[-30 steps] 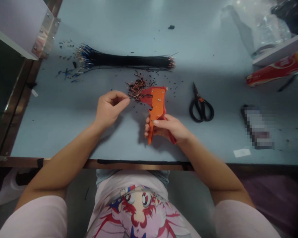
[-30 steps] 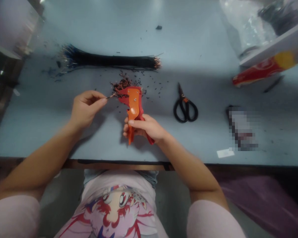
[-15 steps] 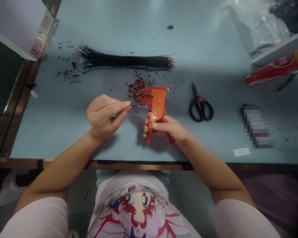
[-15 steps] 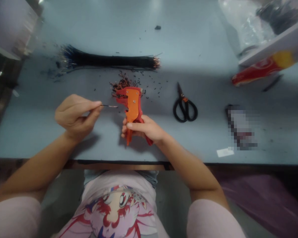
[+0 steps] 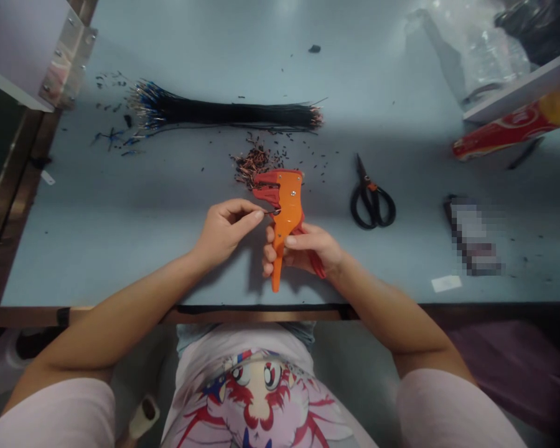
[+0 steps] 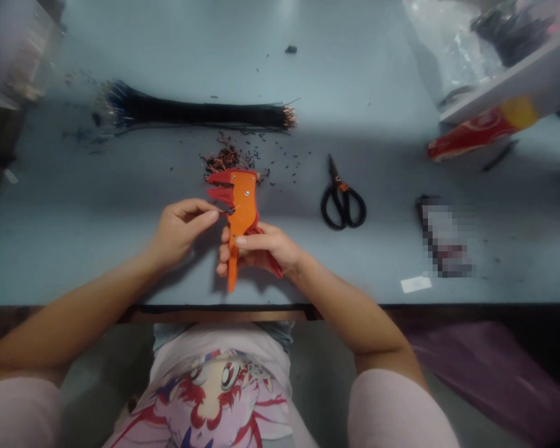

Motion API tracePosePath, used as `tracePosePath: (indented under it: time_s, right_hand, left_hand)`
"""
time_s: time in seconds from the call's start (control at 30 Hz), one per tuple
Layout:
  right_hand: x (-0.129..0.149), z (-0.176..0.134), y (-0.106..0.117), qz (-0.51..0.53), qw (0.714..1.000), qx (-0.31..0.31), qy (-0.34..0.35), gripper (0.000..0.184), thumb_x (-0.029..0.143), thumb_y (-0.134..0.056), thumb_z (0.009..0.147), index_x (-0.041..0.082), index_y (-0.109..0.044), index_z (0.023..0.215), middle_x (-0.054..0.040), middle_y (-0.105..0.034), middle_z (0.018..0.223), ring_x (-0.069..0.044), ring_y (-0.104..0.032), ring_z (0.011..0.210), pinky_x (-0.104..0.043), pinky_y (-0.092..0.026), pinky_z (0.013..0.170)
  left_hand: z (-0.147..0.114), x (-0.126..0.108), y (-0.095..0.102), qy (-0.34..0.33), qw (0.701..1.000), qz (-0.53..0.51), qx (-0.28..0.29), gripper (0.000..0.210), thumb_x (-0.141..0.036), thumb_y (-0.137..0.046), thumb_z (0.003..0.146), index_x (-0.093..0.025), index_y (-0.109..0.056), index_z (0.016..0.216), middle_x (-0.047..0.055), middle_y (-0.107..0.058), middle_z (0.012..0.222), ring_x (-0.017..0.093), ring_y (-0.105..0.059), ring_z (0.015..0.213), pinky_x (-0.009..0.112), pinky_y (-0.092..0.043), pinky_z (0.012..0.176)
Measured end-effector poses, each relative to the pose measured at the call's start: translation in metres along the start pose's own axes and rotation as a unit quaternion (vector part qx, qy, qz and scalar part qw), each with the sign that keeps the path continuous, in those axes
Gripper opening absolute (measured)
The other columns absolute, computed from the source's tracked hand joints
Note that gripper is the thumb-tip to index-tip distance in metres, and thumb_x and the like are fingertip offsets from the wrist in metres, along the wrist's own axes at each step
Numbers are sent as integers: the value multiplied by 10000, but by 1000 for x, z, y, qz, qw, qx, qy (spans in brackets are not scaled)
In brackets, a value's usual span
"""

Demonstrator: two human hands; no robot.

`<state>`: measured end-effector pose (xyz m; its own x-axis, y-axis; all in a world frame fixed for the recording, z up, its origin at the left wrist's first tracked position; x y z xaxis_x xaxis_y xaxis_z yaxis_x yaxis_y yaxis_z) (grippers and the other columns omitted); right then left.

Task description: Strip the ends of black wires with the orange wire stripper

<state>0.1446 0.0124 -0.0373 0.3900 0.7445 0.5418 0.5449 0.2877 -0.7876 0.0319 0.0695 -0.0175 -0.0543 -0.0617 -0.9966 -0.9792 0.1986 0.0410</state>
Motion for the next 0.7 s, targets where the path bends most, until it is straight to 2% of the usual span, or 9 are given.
tracePosePath:
  time_s: [0.17,0.27,0.5,0.7]
  right_hand:
    - [0,0,-2,2,1000,2,0,279,257,-670,768,131,-548,986,-61,-672,833,-209,-690,741,-400,-550,731]
    - [0,-1,-3,6,1000,-1,-4,277,248,-665,767,128,-545,985,-62,-674,829,-213,-686,739,-394,-545,724]
    - [-3,-4,-11,10,999,51,-13,302,301,-658,783,117,-528,984,-76,-667,816,-246,-689,769,-433,-538,740]
    - [-4,-6,-19,7,996,88,-6,293,361,-620,838,116,-531,972,-62,-649,783,-231,-685,704,-465,-544,742]
  left_hand:
    - [1,8,-5,36,998,-34,26,182,-364,-693,737,-198,-648,677,-9,-644,648,103,-562,579,244,-468,600]
    - [1,9,-8,42,997,-43,45,187,-358,-681,757,-189,-648,685,-12,-648,659,94,-568,596,233,-466,629]
    - [2,8,-10,2,997,-51,57,240,-396,-730,720,-181,-713,826,33,-724,842,153,-657,798,276,-515,797]
    - [-1,3,-20,-21,988,-116,96,170,-347,-748,724,-205,-725,814,24,-737,869,145,-680,827,276,-538,828]
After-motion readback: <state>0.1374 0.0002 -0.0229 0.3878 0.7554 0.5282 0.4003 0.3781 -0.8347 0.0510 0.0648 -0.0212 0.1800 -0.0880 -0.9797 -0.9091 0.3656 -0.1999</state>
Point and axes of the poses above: each hand's wrist, its own z-axis towards the middle knuckle, its own y-axis out of the back of the hand, x = y × z, the point moved 8 cm from there along z, towards the middle knuckle
